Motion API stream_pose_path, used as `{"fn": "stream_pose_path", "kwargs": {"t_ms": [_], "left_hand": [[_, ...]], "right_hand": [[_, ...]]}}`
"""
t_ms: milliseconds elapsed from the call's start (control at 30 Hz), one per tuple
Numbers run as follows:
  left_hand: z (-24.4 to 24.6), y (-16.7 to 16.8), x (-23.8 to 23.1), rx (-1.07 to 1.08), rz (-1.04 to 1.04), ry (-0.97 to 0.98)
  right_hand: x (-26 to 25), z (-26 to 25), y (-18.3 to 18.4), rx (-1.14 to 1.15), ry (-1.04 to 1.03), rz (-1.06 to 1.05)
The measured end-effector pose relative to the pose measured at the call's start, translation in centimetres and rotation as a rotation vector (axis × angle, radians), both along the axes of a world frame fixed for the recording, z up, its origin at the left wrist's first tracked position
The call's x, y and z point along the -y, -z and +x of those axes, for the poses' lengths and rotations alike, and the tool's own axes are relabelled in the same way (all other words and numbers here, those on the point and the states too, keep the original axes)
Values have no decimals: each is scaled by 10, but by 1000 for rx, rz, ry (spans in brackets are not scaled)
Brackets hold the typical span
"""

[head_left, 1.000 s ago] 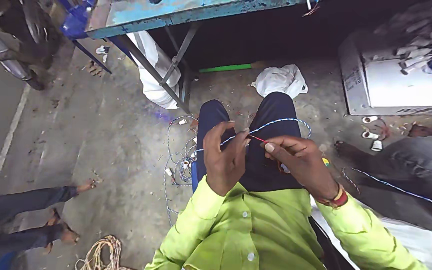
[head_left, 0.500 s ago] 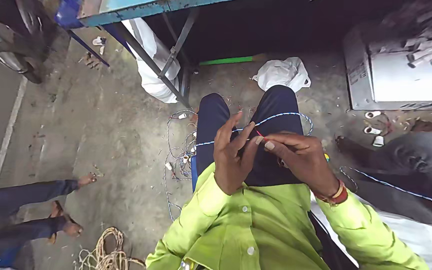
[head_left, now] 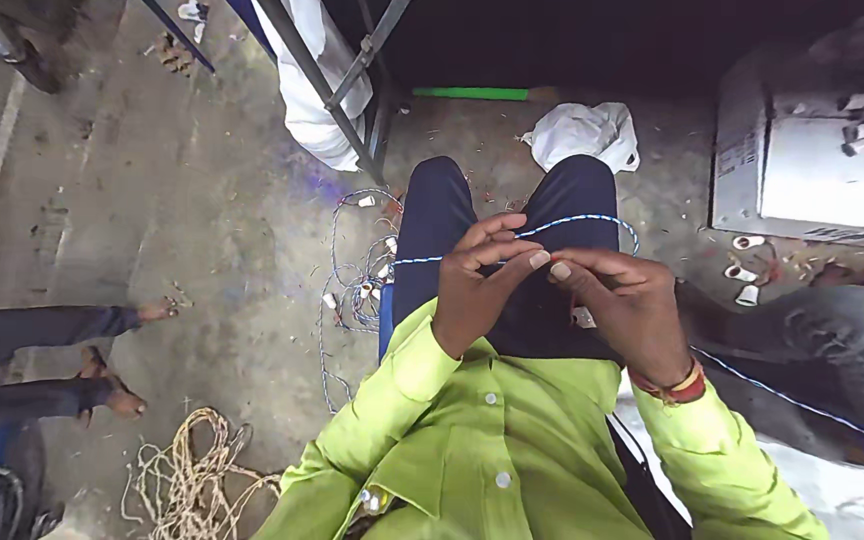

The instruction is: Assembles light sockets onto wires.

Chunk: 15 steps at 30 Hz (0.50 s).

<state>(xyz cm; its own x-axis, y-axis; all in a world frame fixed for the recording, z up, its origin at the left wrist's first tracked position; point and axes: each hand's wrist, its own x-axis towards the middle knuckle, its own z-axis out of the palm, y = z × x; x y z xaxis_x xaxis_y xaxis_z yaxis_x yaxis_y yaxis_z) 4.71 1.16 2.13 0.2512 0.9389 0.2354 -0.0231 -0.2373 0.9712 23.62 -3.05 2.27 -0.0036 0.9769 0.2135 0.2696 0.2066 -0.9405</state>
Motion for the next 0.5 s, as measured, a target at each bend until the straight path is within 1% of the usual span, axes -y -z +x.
{"fn": "stream_pose_path", "kwargs": {"t_ms": [100, 200, 267, 333, 400, 467, 500], "left_hand": [[-4, 2, -4, -19, 30, 11], [-12, 10, -26, -62, 51, -26], [-30, 18, -44, -99, -38, -60], [-51, 32, -61, -157, -117, -112], [-74, 54, -71, -315, -112, -108], [-86, 70, -74, -530, -126, -30], [-86, 72, -74, -613, -153, 21]], "right_hand": [[-1, 3, -1, -10, -3, -7], [-4, 18, -10, 7, 42, 18], [-4, 33, -17, -57, 91, 21], [-5, 48, -24, -187, 128, 11], [-6, 58, -31, -319, 151, -10], [-6, 60, -35, -415, 162, -33], [-6, 59, -36, -447, 167, -44]]}}
